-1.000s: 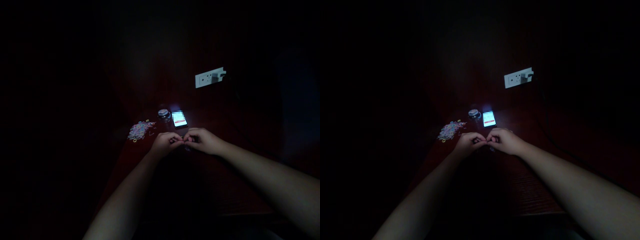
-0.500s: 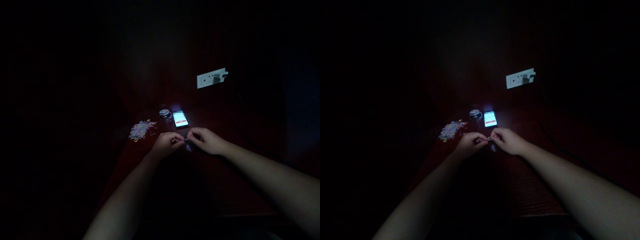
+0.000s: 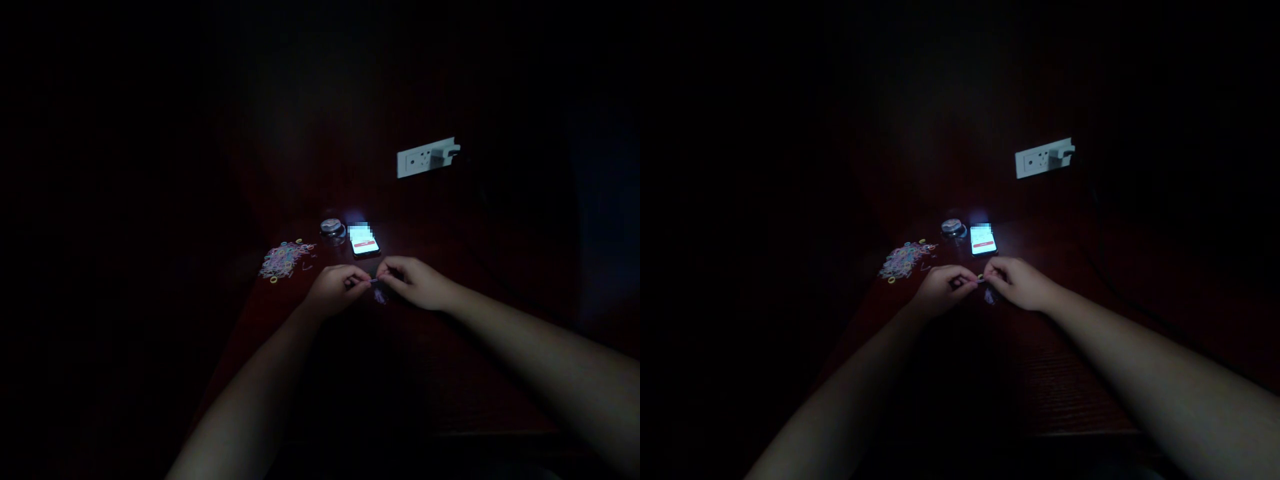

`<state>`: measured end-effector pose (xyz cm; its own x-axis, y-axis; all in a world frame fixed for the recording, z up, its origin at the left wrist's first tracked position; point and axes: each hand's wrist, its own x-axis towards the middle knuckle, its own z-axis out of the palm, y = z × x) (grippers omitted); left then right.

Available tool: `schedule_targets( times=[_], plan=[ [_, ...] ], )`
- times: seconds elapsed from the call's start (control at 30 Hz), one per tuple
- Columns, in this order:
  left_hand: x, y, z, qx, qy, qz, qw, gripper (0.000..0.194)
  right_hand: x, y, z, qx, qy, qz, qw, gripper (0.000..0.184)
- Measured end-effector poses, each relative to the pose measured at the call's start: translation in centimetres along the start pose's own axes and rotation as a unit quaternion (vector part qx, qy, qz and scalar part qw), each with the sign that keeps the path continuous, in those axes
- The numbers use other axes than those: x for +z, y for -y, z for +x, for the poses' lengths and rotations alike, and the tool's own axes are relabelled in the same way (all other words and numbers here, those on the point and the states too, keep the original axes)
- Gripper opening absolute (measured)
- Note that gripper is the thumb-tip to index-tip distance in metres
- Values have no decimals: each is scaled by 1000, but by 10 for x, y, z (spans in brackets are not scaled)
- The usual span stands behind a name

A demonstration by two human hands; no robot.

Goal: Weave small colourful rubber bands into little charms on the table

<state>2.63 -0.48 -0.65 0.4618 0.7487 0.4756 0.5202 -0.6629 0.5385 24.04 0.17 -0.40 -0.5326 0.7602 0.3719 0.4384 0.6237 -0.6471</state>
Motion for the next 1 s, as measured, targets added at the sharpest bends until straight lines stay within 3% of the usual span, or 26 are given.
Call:
schedule_targets(
  times=[0.23, 0.8, 1.0],
  plan=[
    [0, -3, 1, -6, -7, 5, 1000, 13, 0, 2, -1, 0, 19, 40, 999, 17],
    [-1, -7, 0, -14, 8, -7, 1000, 13, -1, 1, -1, -46, 0, 24, 999, 17],
    [0, -5, 0, -15, 2, 3, 1000, 13, -1, 1, -1, -24, -5, 24, 999, 16]
  ],
)
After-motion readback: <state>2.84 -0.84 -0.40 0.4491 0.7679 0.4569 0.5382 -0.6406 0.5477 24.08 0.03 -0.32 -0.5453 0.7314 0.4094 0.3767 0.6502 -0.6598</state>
